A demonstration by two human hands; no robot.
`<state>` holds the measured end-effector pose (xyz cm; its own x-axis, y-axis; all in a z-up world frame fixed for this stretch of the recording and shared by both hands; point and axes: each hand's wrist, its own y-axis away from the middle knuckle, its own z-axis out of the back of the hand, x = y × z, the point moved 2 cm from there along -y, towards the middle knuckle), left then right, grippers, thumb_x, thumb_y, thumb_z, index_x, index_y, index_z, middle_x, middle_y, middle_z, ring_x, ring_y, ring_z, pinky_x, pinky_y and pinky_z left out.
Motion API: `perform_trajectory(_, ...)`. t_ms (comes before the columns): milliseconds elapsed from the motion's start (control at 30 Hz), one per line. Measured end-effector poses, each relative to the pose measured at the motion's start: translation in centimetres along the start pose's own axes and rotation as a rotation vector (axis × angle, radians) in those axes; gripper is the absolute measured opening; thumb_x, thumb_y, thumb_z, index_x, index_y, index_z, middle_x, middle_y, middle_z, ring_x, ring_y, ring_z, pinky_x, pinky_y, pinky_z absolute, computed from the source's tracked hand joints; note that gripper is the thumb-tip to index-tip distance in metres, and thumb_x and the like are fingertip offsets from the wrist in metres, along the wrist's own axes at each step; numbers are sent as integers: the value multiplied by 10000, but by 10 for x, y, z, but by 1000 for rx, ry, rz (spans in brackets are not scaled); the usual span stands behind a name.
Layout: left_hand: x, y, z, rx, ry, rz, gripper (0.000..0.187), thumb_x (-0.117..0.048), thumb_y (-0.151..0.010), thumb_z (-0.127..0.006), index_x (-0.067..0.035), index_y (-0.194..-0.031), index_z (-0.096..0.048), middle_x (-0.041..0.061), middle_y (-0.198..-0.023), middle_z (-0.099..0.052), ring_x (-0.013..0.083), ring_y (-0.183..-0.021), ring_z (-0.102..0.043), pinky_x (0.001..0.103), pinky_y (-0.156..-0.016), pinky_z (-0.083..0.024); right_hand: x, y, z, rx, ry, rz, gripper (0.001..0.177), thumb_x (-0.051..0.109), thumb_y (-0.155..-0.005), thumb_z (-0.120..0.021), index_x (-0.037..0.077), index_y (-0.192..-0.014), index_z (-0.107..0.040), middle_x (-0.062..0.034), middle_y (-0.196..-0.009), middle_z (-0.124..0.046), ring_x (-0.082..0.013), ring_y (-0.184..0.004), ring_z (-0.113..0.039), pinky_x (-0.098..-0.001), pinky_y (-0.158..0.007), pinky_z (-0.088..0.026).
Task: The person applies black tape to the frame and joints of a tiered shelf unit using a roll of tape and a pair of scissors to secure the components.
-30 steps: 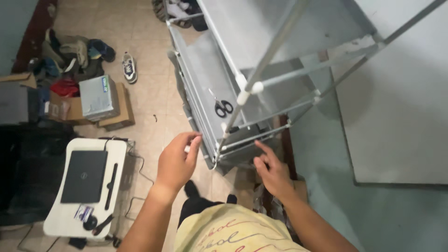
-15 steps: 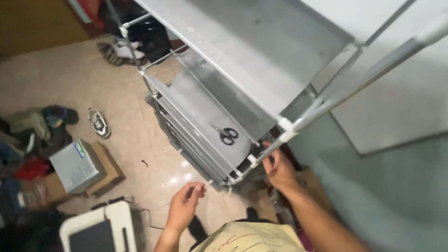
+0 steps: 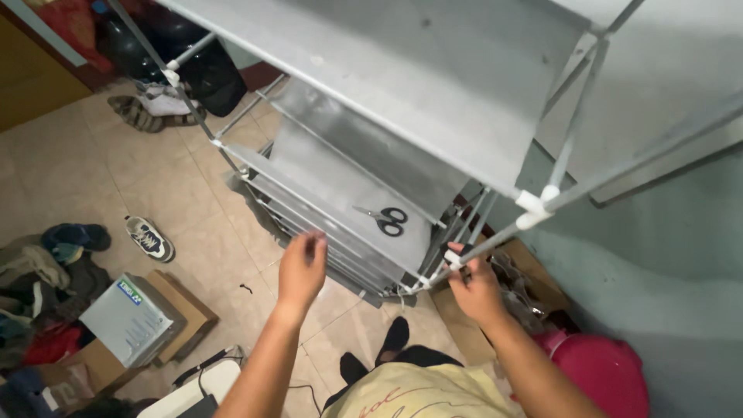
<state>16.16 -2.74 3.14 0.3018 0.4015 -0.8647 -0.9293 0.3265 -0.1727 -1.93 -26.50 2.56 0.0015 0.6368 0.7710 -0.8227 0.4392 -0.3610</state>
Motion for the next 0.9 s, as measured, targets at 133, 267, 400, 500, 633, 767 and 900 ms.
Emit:
perform_trajectory(133,-20,-88,-26,6,-228,-1,231,-276,-836,-550,-72,-885,-645,147,-847,-613,298,-807,-582,375,-726,-455,-3,-9,4,34,54,-120,415,-19,-727,-583,53,-1127,-498,-100,-1044,-589,-213,-913,-600,-299,-754,-470)
perform_trajectory(267,-8,-158,-60,3,-347,159,453,-419,-781,-540,-30,-1007,-588,185,-942,-587,341,-889,-547,400,-754,-425,-11,-11,2,-70,-172,-146,421,-6,-758,-557,14,-1164,-451,-114,-1060,-577,-179,-925,-566,-302,-789,-441)
perform_trajectory(400,4,-191,-82,192,-795,202,611,-543,-822,-479,41,-964,-589,178,-986,-587,310,-955,-537,383,-810,-405,-13,6,10,-189,-49,-184,314,6,-795,-546,-10,-1105,-506,-132,-1012,-607,-213,-909,-581,-317,-795,-448)
perform_trajectory(500,11,-203,-79,149,-834,275,684,-593,-734,-508,43,-976,-581,161,-1008,-581,290,-1000,-514,347,-835,-386,3,35,19,-296,233,217,223,57,-772,-538,6,-985,-493,-170,-930,-550,-284,-856,-561,-338,-780,-457)
perform_trajectory(633,22,-208,-76,36,-445,294,551,-424,-684,-622,26,-993,-543,159,-971,-591,315,-956,-529,385,-822,-396,4,80,-11,-280,208,355,221,137,-781,-527,40,-974,-477,-143,-889,-529,-292,-827,-536,-411,-808,-439)
perform_trajectory(767,30,-222,-68,31,208,207,520,-224,-735,-681,127,-1021,-426,195,-899,-562,281,-859,-583,351,-739,-474,-4,91,-77,-312,42,-257,197,137,-770,-555,65,-951,-531,-131,-923,-591,-243,-730,-591,-365,-697,-479)
perform_trajectory(900,30,-219,-39,420,692,415,386,-181,-727,-608,94,-979,-508,125,-768,-544,219,-667,-521,334,-526,-424,50,30,-122,-107,114,-10,250,90,-750,-576,33,-991,-538,-158,-991,-570,-282,-893,-584,-368,-759,-464)
